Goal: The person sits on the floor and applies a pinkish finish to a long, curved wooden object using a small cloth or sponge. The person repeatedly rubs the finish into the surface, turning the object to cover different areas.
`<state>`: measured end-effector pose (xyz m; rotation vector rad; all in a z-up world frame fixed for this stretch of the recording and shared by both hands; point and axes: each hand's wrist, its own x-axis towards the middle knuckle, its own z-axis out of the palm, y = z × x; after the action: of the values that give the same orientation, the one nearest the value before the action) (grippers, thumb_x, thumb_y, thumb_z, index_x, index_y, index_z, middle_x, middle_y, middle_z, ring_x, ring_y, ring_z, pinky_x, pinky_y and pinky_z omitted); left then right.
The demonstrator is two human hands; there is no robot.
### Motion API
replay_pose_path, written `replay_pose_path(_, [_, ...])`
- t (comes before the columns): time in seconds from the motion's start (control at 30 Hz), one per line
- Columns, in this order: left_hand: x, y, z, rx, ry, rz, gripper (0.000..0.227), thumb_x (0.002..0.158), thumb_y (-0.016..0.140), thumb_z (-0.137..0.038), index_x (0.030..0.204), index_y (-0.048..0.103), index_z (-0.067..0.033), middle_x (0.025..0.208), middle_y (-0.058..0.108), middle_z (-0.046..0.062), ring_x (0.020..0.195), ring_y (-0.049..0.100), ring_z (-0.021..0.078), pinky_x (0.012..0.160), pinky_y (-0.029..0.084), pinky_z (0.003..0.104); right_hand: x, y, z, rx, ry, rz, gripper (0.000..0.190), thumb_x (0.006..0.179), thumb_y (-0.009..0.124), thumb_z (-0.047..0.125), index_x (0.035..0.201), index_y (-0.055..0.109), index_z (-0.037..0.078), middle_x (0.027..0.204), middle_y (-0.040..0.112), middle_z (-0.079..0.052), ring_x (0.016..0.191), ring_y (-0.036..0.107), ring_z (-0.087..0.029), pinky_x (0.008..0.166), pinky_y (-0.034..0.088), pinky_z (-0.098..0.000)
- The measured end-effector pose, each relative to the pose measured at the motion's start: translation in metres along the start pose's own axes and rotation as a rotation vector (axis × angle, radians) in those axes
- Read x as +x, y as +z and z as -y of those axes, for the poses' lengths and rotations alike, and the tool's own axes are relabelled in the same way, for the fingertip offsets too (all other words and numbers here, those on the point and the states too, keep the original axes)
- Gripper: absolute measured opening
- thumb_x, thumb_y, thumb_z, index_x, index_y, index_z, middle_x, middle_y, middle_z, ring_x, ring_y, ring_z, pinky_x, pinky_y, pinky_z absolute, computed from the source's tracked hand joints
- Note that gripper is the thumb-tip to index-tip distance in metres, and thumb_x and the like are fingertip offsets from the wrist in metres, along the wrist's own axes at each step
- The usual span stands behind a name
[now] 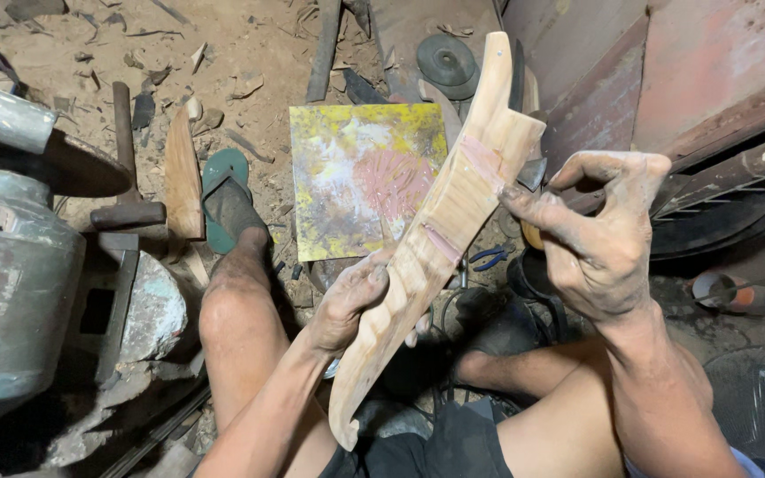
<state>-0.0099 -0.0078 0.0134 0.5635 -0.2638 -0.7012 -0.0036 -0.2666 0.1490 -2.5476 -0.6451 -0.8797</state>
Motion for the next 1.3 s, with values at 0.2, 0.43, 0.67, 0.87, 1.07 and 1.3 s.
replay_pose_path(0.2, [0.003,-0.001,-0.008,-0.115,0.11,-0.031,0.071,0.103,0.054,-0.052,0.153,0.04,-0.0036,0.134,0.063,0.019,0.094,0.066,0.0263,0.076,0.058,0.037,-0.004,0.009,-0.004,-0.012,0.1,-0.003,0.032,0.083,0.067,-0.006,0.11,0.079,0.007,0.111,0.055,-0.015,0.112,0.05,-0.029,0.09,0.045,-0.0363])
replay_pose_path(0.43, [0.007,-0.005,-0.002,-0.188,0.222,-0.041,0.063,0.103,0.066,-0.037,0.151,0.04,-0.0058,0.128,0.058,0.016,0.106,0.065,0.0274,0.087,0.058,0.038,-0.004,0.014,0.006,0.071,0.118,-0.014,0.032,0.091,0.07,-0.009,0.12,0.074,0.001,0.113,0.052,-0.017,0.107,0.055,-0.028,0.09,0.048,-0.0346])
replay_pose_path(0.67, [0.015,-0.015,0.001,0.184,0.332,-0.192,0.069,0.092,0.079,-0.012,0.151,0.046,-0.004,0.134,0.055,0.005,0.119,0.059,0.0124,0.102,0.05,0.027,0.001,0.017,0.012,0.245,0.215,0.016,0.023,0.098,0.067,-0.005,0.119,0.072,0.001,0.117,0.051,-0.014,0.109,0.056,-0.022,0.092,0.051,-0.0295])
replay_pose_path(0.87, [0.011,-0.011,0.002,-0.095,0.228,-0.194,0.057,0.094,0.075,-0.013,0.141,0.045,-0.0032,0.115,0.058,0.007,0.094,0.062,0.0176,0.079,0.055,0.03,0.004,0.017,0.019,0.274,0.223,0.05,0.025,0.097,0.067,-0.004,0.122,0.072,0.0,0.117,0.051,-0.013,0.109,0.055,-0.023,0.096,0.049,-0.0309])
replay_pose_path(1.07, [0.01,-0.006,-0.001,-0.153,0.212,-0.085,0.049,0.104,0.067,-0.02,0.147,0.047,-0.0058,0.097,0.059,0.015,0.085,0.06,0.02,0.074,0.052,0.029,0.0,0.027,0.026,0.347,0.185,0.13,0.03,0.095,0.068,-0.003,0.124,0.071,0.0,0.117,0.053,-0.014,0.109,0.056,-0.024,0.096,0.048,-0.0331])
replay_pose_path(1.3, [0.011,0.003,-0.013,-0.092,0.194,-0.21,0.049,0.099,0.063,-0.032,0.137,0.048,-0.0041,0.097,0.056,0.009,0.08,0.06,0.0171,0.061,0.051,0.028,-0.012,0.054,-0.002,0.282,0.21,0.127,0.024,0.106,0.067,0.001,0.13,0.071,0.0,0.117,0.053,-0.014,0.111,0.058,-0.026,0.097,0.049,-0.0327])
